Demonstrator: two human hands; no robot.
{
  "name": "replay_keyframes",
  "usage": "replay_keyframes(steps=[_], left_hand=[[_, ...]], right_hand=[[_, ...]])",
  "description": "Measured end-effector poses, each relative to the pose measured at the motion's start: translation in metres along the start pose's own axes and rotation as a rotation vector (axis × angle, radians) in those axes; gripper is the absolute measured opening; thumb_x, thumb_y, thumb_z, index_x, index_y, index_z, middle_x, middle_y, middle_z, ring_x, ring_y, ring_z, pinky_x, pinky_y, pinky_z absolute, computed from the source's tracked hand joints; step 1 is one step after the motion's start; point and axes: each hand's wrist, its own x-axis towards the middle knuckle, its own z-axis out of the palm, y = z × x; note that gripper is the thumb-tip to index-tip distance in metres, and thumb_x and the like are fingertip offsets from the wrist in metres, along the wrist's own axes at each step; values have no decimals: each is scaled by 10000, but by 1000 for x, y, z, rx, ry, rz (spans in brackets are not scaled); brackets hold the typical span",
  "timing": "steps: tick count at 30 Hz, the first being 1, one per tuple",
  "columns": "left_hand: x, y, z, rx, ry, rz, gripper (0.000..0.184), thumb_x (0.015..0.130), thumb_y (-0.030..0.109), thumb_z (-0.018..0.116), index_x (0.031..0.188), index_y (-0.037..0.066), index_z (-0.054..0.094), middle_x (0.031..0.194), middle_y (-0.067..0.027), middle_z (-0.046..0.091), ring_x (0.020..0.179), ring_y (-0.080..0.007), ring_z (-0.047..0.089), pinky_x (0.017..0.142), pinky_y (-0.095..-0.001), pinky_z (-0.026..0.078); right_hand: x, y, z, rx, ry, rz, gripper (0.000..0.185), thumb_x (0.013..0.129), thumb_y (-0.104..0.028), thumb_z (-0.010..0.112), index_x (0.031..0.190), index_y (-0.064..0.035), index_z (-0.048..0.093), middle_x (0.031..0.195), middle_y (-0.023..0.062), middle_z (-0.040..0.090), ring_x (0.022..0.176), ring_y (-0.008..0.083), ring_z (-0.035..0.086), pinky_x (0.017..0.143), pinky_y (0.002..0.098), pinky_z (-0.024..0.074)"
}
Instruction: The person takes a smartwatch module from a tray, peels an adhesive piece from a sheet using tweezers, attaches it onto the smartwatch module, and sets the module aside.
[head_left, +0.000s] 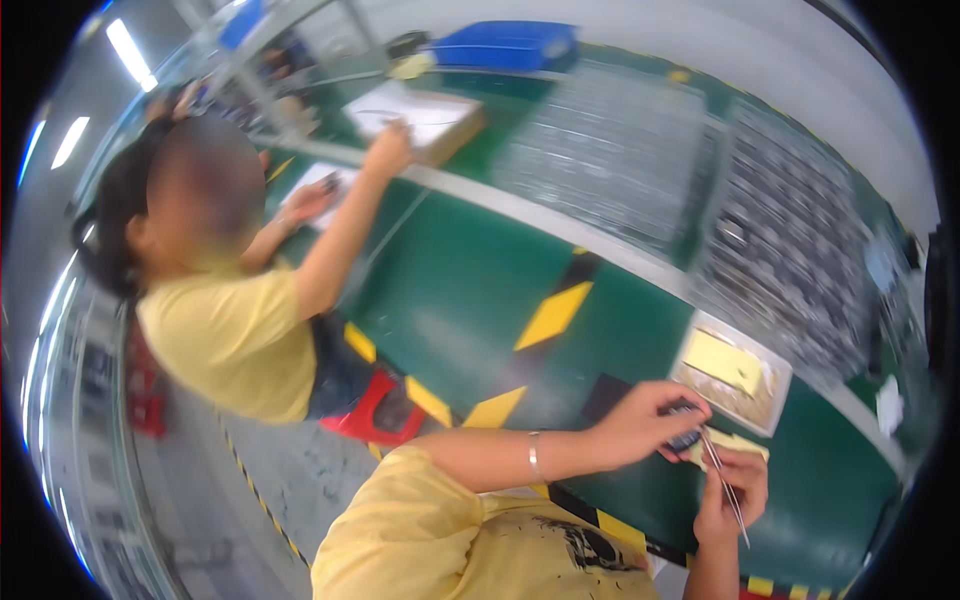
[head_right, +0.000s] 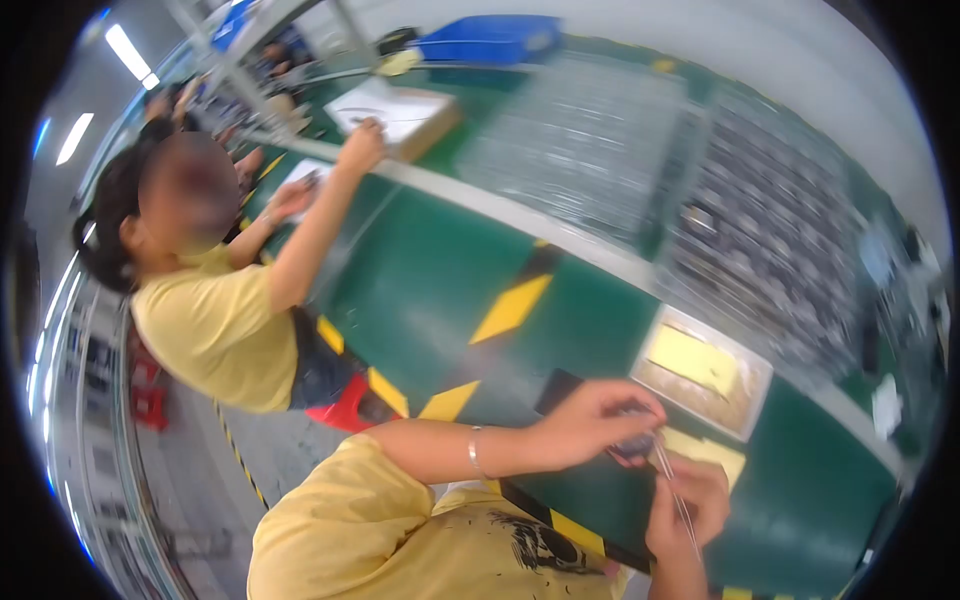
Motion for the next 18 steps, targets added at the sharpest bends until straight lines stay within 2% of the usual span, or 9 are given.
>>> replay_keyframes(steps=[3, 5, 7, 9, 12, 13, 15, 17, 18], left_hand=[[-4, 10, 0, 5, 66, -51, 217, 951, 166, 578, 1091, 3, 604, 970, -102, 646, 724, -157, 654, 628, -260, 556], [-6, 14, 4, -10, 111, -47, 185, 939, 120, 579, 1061, -17, 600, 962, -129, 643, 793, -209, 663, 637, -299, 567], [-8, 17, 7, -25, 182, -45, 151, 928, 87, 559, 1020, -29, 589, 916, -160, 642, 813, -248, 666, 608, -325, 568], [-6, 16, 3, 46, 194, -5, 161, 926, 109, 535, 1008, -25, 570, 856, -172, 644, 729, -241, 655, 567, -320, 551], [-5, 10, -1, 102, 209, 40, 187, 922, 154, 523, 1020, -4, 538, 812, -180, 644, 597, -223, 612, 504, -302, 510], [-3, 10, -4, 102, 231, 54, 195, 922, 168, 526, 1025, 3, 530, 799, -180, 644, 567, -218, 599, 489, -294, 498], [0, 7, -6, 127, 244, 58, 207, 920, 189, 533, 1036, 18, 519, 792, -153, 633, 550, -196, 574, 481, -269, 481], [2, 7, 1, 117, 308, 45, 213, 920, 198, 536, 1041, 25, 516, 784, -130, 622, 539, -183, 557, 488, -262, 481], [0, 8, 3, 129, 278, 57, 233, 936, 210, 531, 1091, 36, 517, 844, -88, 613, 572, -154, 546, 507, -248, 483]], right_hand=[[14, -3, -5, -41, -25, -62, 136, 784, 38, 667, 852, -60, 602, 890, 151, 690, 740, 244, 652, 645, 316, 508], [21, -4, -14, 3, -40, -62, 143, 777, 23, 700, 859, -61, 618, 891, 130, 694, 770, 235, 669, 640, 315, 513], [29, 0, -18, 46, -29, -139, 196, 778, 27, 699, 952, -44, 645, 887, 123, 684, 791, 232, 674, 643, 315, 524], [30, 3, -27, 117, -77, -120, 147, 800, 31, 666, 932, -10, 617, 951, 133, 642, 810, 265, 650, 658, 327, 512], [25, 15, -36, 190, -28, -112, 112, 818, 6, 625, 825, -37, 522, 839, 98, 553, 771, 275, 559, 658, 354, 448], [22, 22, -36, 168, -7, -100, 102, 819, 10, 631, 832, -31, 540, 858, 103, 572, 781, 272, 577, 657, 349, 464], [14, 30, -38, 144, 26, -88, 84, 820, 19, 643, 847, -20, 574, 898, 115, 609, 800, 266, 614, 657, 340, 494], [12, 30, -39, 168, 17, -78, 91, 818, 11, 625, 853, -27, 549, 871, 107, 567, 774, 281, 589, 641, 360, 472], [13, 27, -39, 184, 4, -86, 95, 817, 7, 616, 856, -30, 537, 857, 104, 546, 761, 289, 576, 634, 370, 461]])
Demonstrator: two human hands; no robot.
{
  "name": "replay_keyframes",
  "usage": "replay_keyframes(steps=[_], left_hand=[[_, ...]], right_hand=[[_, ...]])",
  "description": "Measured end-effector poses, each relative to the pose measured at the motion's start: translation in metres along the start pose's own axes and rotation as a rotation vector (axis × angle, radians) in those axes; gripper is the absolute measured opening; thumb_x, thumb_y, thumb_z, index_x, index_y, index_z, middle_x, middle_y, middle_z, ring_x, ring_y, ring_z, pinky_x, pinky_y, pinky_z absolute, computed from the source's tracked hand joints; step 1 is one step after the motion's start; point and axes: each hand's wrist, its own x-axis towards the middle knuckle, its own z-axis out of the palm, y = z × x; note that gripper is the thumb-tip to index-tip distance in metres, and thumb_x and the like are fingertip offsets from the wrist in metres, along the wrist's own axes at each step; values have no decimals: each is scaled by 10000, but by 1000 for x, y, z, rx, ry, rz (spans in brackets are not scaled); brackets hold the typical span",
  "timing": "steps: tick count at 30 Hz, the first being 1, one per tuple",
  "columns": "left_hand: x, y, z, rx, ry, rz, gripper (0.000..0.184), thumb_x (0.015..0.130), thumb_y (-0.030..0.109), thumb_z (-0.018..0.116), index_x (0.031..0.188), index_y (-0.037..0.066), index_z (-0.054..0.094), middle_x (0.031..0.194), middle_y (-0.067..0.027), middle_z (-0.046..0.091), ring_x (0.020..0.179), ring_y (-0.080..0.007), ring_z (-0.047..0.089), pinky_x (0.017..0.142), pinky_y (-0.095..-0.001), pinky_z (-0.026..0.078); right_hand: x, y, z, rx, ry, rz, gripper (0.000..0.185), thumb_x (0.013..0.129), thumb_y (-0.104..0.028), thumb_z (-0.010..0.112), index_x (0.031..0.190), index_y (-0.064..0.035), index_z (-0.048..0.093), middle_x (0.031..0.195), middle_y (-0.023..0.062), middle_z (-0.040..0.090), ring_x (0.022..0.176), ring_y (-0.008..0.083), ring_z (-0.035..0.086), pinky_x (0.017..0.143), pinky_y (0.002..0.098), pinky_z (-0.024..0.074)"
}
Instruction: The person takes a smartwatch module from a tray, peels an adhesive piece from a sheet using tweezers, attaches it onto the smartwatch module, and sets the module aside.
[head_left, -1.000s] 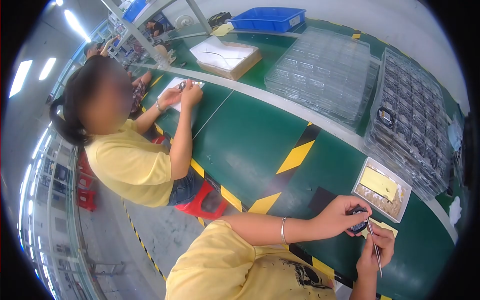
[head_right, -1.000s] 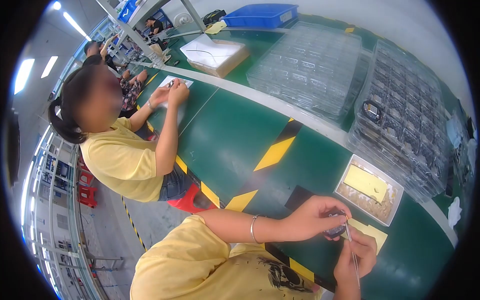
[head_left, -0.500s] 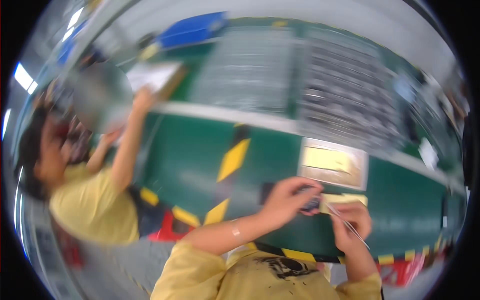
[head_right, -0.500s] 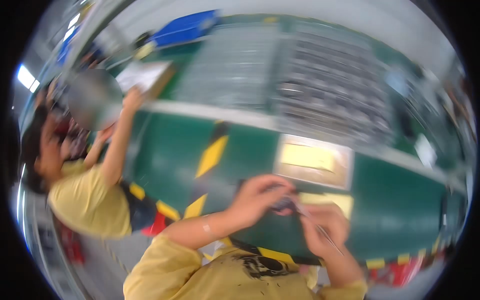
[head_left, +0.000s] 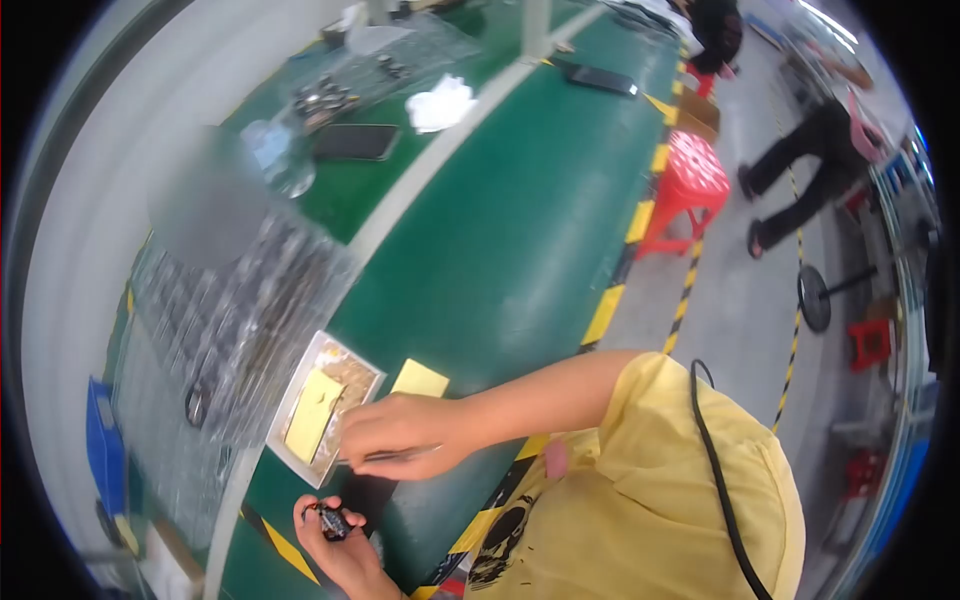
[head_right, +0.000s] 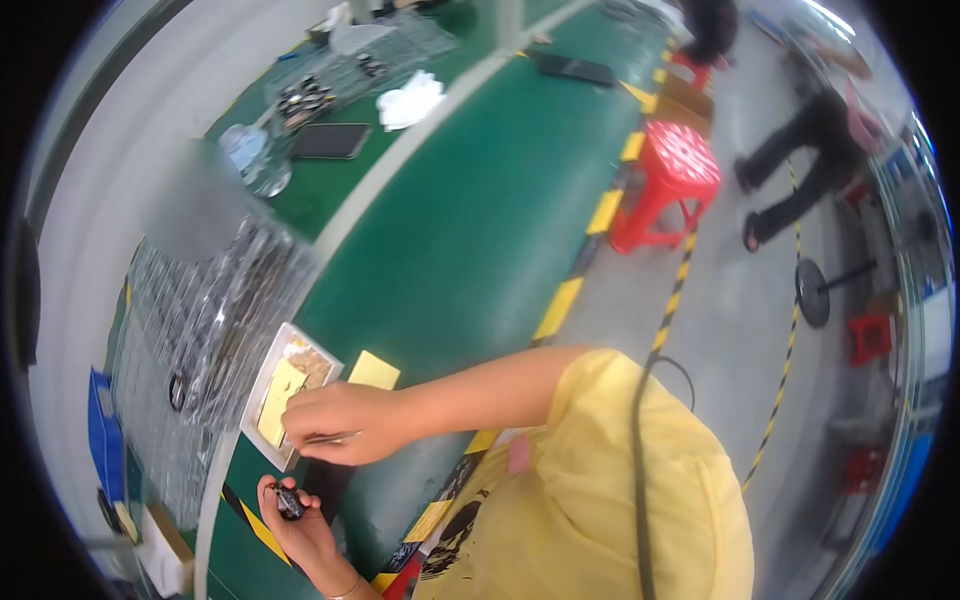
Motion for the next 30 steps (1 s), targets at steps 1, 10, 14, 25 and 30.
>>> replay_keyframes(steps=[1, 10, 14, 25, 30], left_hand=[[0, 2, 2, -28, 3, -32, 179, 910, 197, 566, 1012, 50, 551, 838, -74, 617, 586, -164, 544, 524, -263, 471], [6, 18, 10, -83, -50, 12, 145, 900, 182, 609, 885, 38, 600, 838, -68, 635, 626, -181, 541, 563, -290, 458], [6, 23, 24, -62, -14, 6, 177, 902, 175, 605, 768, 60, 598, 745, -46, 620, 613, -174, 539, 571, -283, 461], [10, 10, 8, -76, -69, 65, 252, 957, 212, 518, 1145, 44, 517, 920, -59, 608, 631, -127, 550, 526, -240, 486], [-26, 11, 12, -59, -155, 59, 258, 964, 199, 514, 1172, 46, 513, 978, -51, 595, 674, -129, 553, 557, -248, 492]], right_hand=[[-2, -1, 0, -10, -2, -8, 98, 816, 4, 609, 859, -33, 530, 853, 102, 529, 751, 291, 569, 624, 373, 452], [-2, -5, 3, -122, 27, -96, 87, 831, -63, 594, 857, -57, 511, 825, 95, 500, 687, 292, 574, 558, 398, 446], [-1, -1, 4, -128, 84, -152, 100, 822, -66, 595, 821, -63, 495, 773, 84, 483, 624, 294, 565, 517, 399, 429], [-2, 9, 8, -178, 160, -183, 84, 795, -65, 584, 797, -86, 502, 772, 83, 518, 690, 299, 580, 560, 415, 447], [0, 15, 13, -133, 198, -191, 93, 763, -66, 599, 777, -76, 508, 770, 87, 539, 724, 300, 582, 618, 406, 454]])
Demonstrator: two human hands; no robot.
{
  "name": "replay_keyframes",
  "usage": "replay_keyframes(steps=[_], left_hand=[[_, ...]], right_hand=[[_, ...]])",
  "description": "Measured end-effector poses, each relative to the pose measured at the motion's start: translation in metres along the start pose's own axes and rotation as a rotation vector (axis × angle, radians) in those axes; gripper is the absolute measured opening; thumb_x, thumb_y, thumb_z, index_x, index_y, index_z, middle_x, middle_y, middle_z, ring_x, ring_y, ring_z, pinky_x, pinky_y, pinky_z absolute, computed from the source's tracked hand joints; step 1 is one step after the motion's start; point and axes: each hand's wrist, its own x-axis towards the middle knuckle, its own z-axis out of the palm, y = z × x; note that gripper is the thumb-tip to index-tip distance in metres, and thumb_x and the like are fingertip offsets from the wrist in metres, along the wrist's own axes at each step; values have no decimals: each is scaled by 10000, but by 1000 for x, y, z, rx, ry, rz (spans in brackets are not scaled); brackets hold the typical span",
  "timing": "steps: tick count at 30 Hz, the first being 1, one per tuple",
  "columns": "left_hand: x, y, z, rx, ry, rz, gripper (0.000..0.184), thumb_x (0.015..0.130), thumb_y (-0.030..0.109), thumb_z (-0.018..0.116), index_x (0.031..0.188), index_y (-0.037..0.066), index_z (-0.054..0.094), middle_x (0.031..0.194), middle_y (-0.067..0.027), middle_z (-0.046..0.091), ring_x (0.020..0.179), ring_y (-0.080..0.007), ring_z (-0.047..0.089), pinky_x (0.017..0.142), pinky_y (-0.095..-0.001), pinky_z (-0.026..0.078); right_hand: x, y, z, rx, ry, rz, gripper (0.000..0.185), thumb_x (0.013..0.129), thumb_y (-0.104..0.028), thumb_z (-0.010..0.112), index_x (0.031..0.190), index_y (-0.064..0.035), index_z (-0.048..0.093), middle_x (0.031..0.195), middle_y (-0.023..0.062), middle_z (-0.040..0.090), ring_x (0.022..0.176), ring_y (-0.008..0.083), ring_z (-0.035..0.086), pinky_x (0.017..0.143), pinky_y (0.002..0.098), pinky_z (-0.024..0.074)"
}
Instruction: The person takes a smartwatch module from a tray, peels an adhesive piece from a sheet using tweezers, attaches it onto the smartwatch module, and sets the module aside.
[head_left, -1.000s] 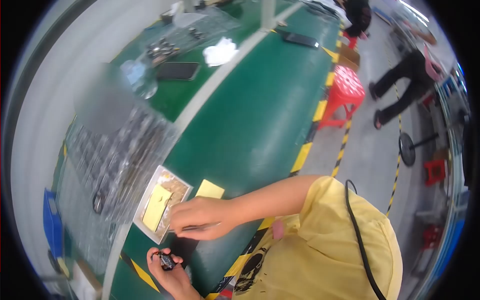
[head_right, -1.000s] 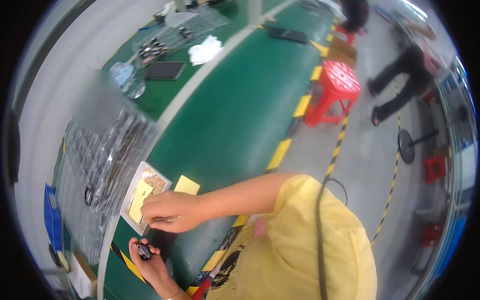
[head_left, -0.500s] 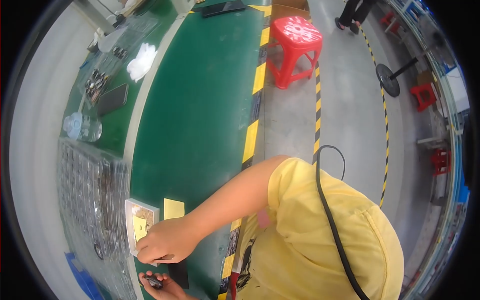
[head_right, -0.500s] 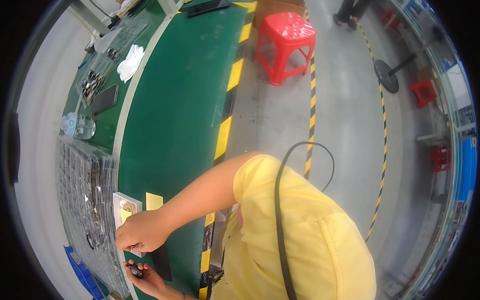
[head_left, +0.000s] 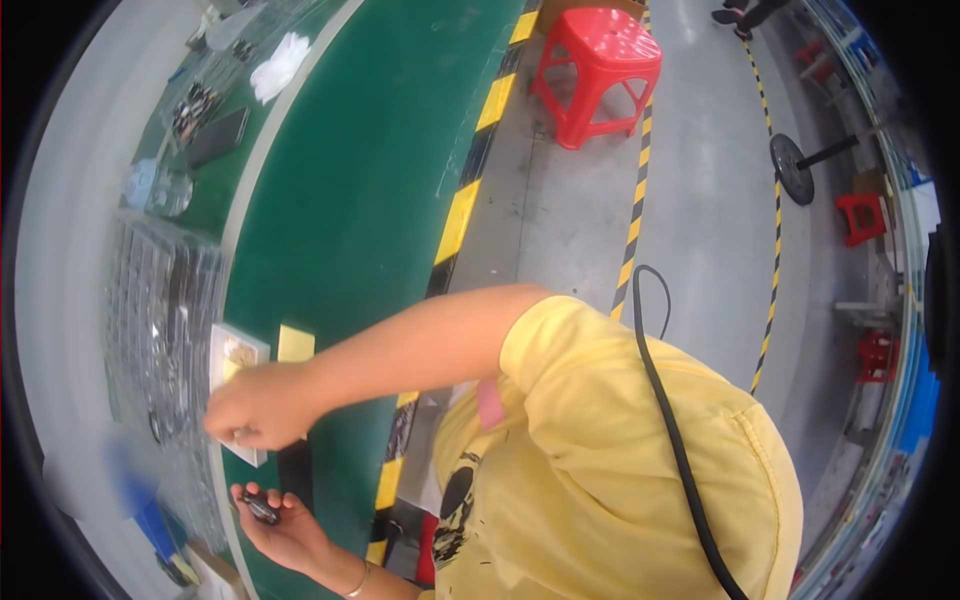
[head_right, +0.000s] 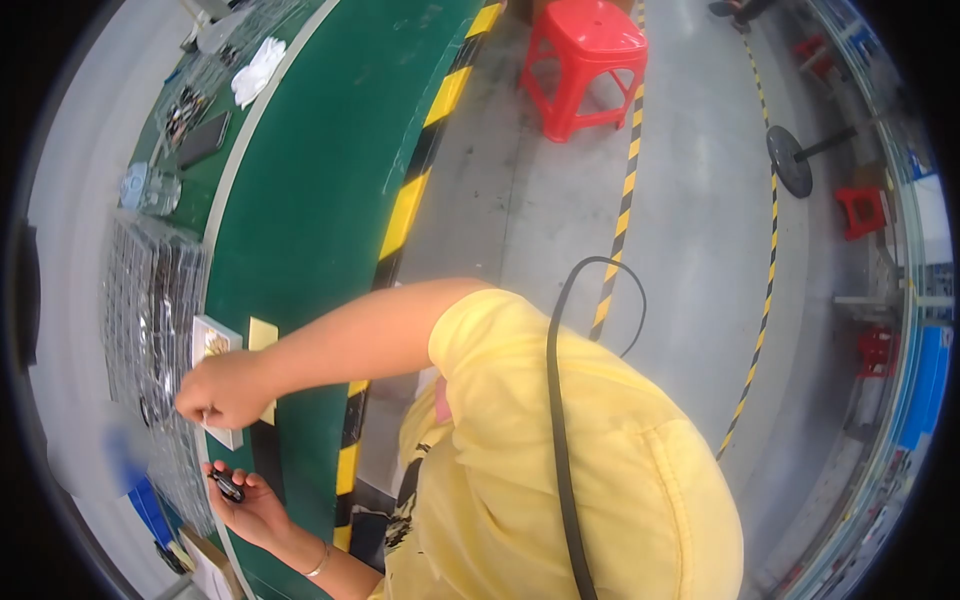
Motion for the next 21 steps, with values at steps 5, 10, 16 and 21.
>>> replay_keyframes(steps=[5, 10, 16, 21], left_hand=[[-23, 4, -5, 47, 16, 13, 255, 944, 191, 531, 1152, 45, 519, 950, -74, 597, 672, -138, 553, 558, -257, 477], [-18, 16, 0, 154, 108, 30, 263, 906, 193, 560, 1114, 36, 530, 879, -132, 620, 611, -173, 572, 521, -279, 482], [30, 56, -8, 158, 50, -28, 281, 886, 142, 529, 1136, 12, 528, 958, -188, 641, 692, -223, 641, 583, -312, 541], [69, 63, 2, 150, 5, 19, 302, 882, 79, 484, 1169, -3, 531, 1021, -206, 653, 728, -225, 669, 634, -304, 565]], right_hand=[[0, 6, 1, 118, 43, 52, 92, 721, -36, 611, 772, -43, 535, 751, 112, 567, 729, 307, 586, 627, 399, 446], [0, -8, -6, 9, -144, 216, 101, 791, -41, 647, 803, -47, 547, 773, 68, 562, 709, 227, 558, 626, 338, 436], [10, -23, -14, 15, -208, 333, 114, 783, -18, 676, 853, -51, 592, 851, 90, 621, 784, 260, 610, 664, 335, 478], [12, -23, -16, -33, -243, 239, 177, 720, 56, 707, 846, -39, 626, 883, 115, 660, 782, 253, 656, 640, 281, 520]])
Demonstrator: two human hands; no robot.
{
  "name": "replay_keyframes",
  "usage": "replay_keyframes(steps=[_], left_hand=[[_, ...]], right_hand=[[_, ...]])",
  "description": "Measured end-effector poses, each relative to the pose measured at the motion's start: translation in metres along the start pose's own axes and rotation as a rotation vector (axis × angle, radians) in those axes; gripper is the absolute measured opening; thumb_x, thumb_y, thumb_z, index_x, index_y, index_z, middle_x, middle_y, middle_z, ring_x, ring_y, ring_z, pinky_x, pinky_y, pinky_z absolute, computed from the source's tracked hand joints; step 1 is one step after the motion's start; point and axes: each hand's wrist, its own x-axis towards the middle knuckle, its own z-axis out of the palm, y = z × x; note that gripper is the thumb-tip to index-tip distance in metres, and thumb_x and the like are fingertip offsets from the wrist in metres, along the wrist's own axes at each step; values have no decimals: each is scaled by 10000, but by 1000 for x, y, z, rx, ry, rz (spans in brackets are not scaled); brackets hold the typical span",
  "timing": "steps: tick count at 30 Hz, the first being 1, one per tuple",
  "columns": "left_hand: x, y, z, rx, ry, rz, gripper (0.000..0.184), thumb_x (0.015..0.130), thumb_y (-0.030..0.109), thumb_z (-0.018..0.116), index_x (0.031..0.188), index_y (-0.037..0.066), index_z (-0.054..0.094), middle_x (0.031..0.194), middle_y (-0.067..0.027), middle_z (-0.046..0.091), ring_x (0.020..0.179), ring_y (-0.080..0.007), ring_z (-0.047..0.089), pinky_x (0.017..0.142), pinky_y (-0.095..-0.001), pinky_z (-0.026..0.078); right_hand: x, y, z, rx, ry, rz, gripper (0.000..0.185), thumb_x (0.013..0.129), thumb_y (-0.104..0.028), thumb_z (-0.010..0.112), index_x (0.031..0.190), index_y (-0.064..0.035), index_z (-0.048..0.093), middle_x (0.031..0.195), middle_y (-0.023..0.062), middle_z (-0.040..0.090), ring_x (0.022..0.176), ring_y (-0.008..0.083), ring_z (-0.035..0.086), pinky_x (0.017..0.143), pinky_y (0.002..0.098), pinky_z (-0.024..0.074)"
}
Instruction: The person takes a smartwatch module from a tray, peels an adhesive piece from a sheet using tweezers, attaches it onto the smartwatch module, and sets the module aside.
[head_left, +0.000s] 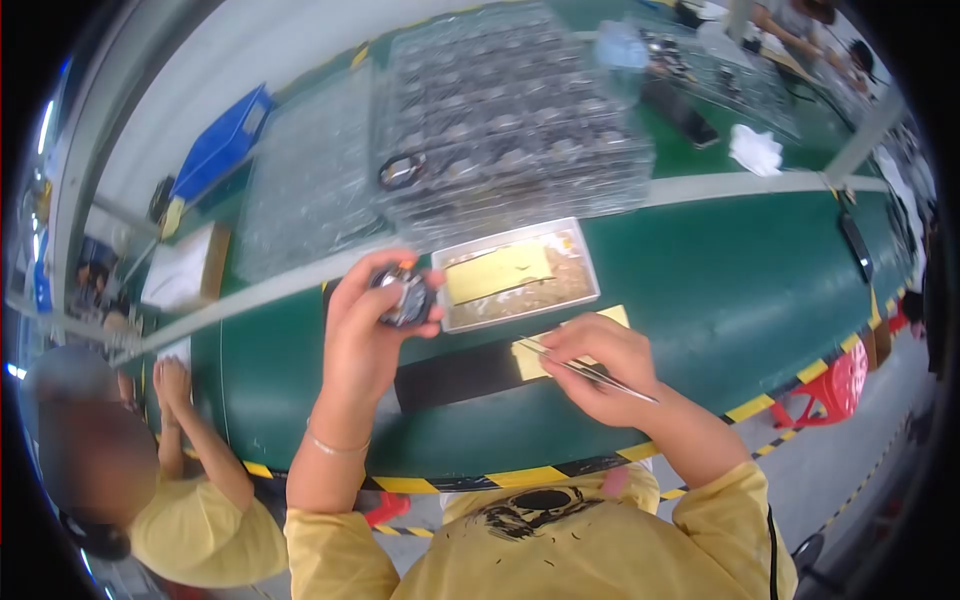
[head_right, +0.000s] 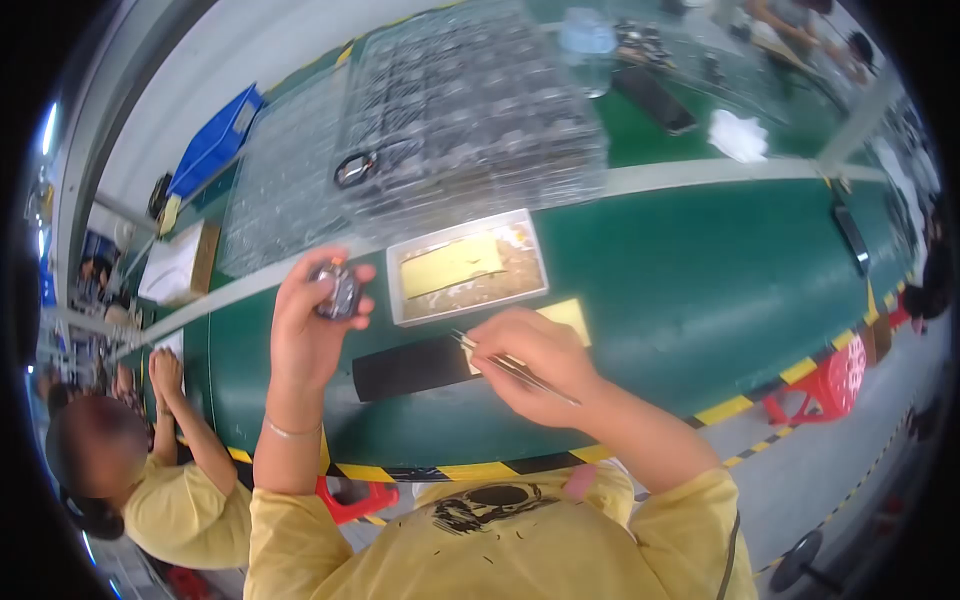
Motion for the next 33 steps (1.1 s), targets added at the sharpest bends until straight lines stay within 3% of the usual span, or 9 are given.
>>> replay_keyframes(steps=[4, 14, 17, 21, 24, 27, 30, 31, 33], left_hand=[[11, -2, 9, -15, -88, 28, 281, 902, 53, 474, 1165, -13, 547, 1051, -201, 659, 786, -217, 686, 661, -287, 571], [14, -10, 3, -49, -155, 138, 227, 922, -2, 472, 1134, -22, 552, 1011, -164, 671, 766, -167, 657, 685, -283, 542], [17, -12, -2, -18, -147, 178, 227, 916, -8, 474, 1125, -22, 559, 982, -138, 662, 784, -161, 649, 701, -273, 532], [44, 8, -13, 186, -76, 348, 257, 862, -17, 489, 1103, -20, 577, 944, -81, 597, 806, -141, 622, 700, -254, 523], [88, 34, -17, 292, 22, 393, 267, 850, 1, 516, 1109, -15, 581, 1016, -101, 607, 799, -137, 618, 675, -260, 517], [134, 34, -12, 461, 54, 482, 295, 841, 44, 558, 1131, -2, 586, 978, -95, 641, 785, -137, 622, 643, -256, 504], [150, 36, 1, 805, 38, 354, 320, 831, 92, 603, 1141, 13, 595, 895, -99, 674, 768, -152, 632, 649, -273, 501], [157, 26, 2, 931, 73, 440, 279, 816, 132, 636, 1072, 21, 644, 804, -109, 683, 740, -192, 646, 674, -308, 504], [157, 20, 8, 1065, 82, 431, 245, 809, 153, 647, 1014, 20, 670, 833, -131, 688, 740, -227, 652, 697, -336, 505]], right_hand=[[2, -4, -5, -25, 5, -23, 229, 678, 98, 729, 853, -21, 642, 883, 145, 669, 723, 244, 670, 579, 260, 524], [-1, -14, -5, 17, -16, 78, 238, 684, 114, 730, 860, -19, 640, 926, 164, 670, 737, 204, 691, 624, 252, 557], [1, -16, -8, -13, -82, 75, 194, 733, 123, 674, 864, 2, 596, 917, 182, 660, 759, 228, 698, 668, 288, 573], [0, -16, -9, -20, -59, 89, 228, 699, 111, 700, 871, -10, 611, 885, 167, 690, 748, 224, 699, 660, 293, 559], [3, -17, -8, -30, -49, 22, 243, 682, 91, 724, 871, -18, 616, 857, 154, 696, 740, 230, 702, 656, 288, 559], [3, -15, -8, -44, -42, -13, 249, 670, 73, 744, 863, -26, 623, 836, 139, 701, 736, 236, 704, 646, 283, 556], [4, -13, -9, -53, -28, -14, 240, 666, 61, 757, 846, -30, 627, 838, 133, 705, 738, 239, 705, 639, 282, 551], [4, -13, -9, -47, -21, -9, 241, 663, 64, 759, 846, -27, 632, 840, 135, 703, 735, 244, 701, 630, 282, 546], [5, -13, -9, -31, -12, 4, 242, 657, 69, 763, 846, -21, 642, 843, 141, 699, 729, 253, 693, 611, 281, 536]])
